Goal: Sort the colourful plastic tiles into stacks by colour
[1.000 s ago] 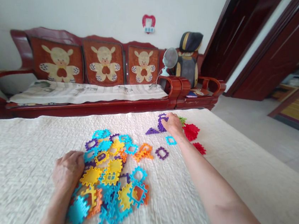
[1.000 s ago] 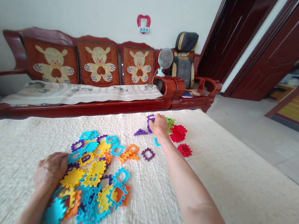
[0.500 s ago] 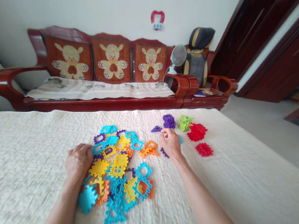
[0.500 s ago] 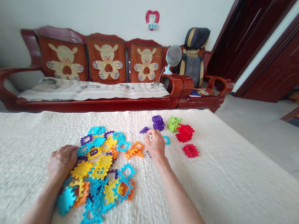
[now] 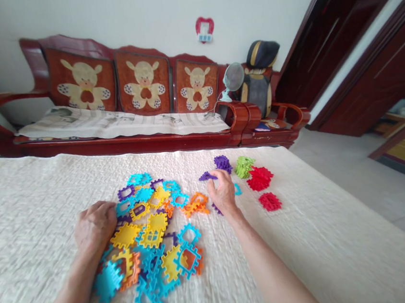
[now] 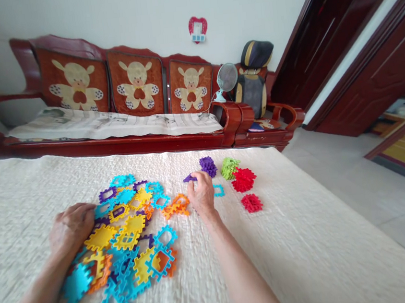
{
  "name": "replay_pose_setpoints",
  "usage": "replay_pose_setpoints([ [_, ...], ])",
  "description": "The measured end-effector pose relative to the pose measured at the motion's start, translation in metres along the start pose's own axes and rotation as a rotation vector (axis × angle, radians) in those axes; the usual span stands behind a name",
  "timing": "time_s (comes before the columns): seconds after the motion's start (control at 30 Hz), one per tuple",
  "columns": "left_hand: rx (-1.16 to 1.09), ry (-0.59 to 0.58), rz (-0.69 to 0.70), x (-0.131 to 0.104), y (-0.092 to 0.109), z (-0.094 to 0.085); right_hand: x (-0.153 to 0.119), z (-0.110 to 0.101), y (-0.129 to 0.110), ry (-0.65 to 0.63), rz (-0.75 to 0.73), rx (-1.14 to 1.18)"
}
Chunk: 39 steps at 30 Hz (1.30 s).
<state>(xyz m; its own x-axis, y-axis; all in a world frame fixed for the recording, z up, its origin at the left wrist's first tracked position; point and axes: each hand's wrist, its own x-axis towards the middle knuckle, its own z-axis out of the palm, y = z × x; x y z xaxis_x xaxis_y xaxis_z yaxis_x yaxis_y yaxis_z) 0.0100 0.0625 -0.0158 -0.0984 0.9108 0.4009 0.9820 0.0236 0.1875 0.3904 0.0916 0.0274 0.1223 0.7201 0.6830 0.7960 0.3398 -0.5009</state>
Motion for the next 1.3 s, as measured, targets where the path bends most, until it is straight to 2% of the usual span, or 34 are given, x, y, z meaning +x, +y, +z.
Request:
replay_pose_setpoints([
  [0.17, -0.008, 0.011, 0.014, 0.000, -0.001, 0.001, 0.058, -0.017, 0.023, 0.019, 0.138, -0.126],
  [0.27, -0.009, -0.002, 0.003, 0.000, -0.002, 0.001, 0.072, -0.026, 0.035, 0.029, 0.200, -0.174],
  [0.33, -0.008, -0.006, -0.008, 0.000, -0.002, 0.001, 0.078, -0.027, 0.042, -0.013, 0.198, -0.192],
  [0.4, -0.005, -0.004, -0.008, -0.001, -0.001, 0.001, 0.087, -0.024, 0.046, -0.108, 0.164, -0.211],
  [0.5, 0.002, 0.005, -0.005, -0.001, 0.001, -0.001, 0.106, -0.013, 0.049, -0.339, 0.129, -0.279],
  [0.63, 0.004, 0.008, -0.024, -0.001, 0.002, -0.002, 0.129, 0.001, 0.052, -0.605, 0.181, -0.438],
  [0.73, -0.002, -0.001, -0.018, 0.000, 0.002, -0.002, 0.132, 0.008, 0.054, -0.691, 0.211, -0.533],
  [0.83, -0.004, -0.003, -0.016, 0.000, 0.001, -0.001, 0.128, 0.011, 0.055, -0.715, 0.220, -0.578],
  [1.3, 0.012, -0.007, -0.032, -0.001, 0.006, -0.007, 0.118, 0.008, 0.057, -0.680, 0.153, -0.577],
])
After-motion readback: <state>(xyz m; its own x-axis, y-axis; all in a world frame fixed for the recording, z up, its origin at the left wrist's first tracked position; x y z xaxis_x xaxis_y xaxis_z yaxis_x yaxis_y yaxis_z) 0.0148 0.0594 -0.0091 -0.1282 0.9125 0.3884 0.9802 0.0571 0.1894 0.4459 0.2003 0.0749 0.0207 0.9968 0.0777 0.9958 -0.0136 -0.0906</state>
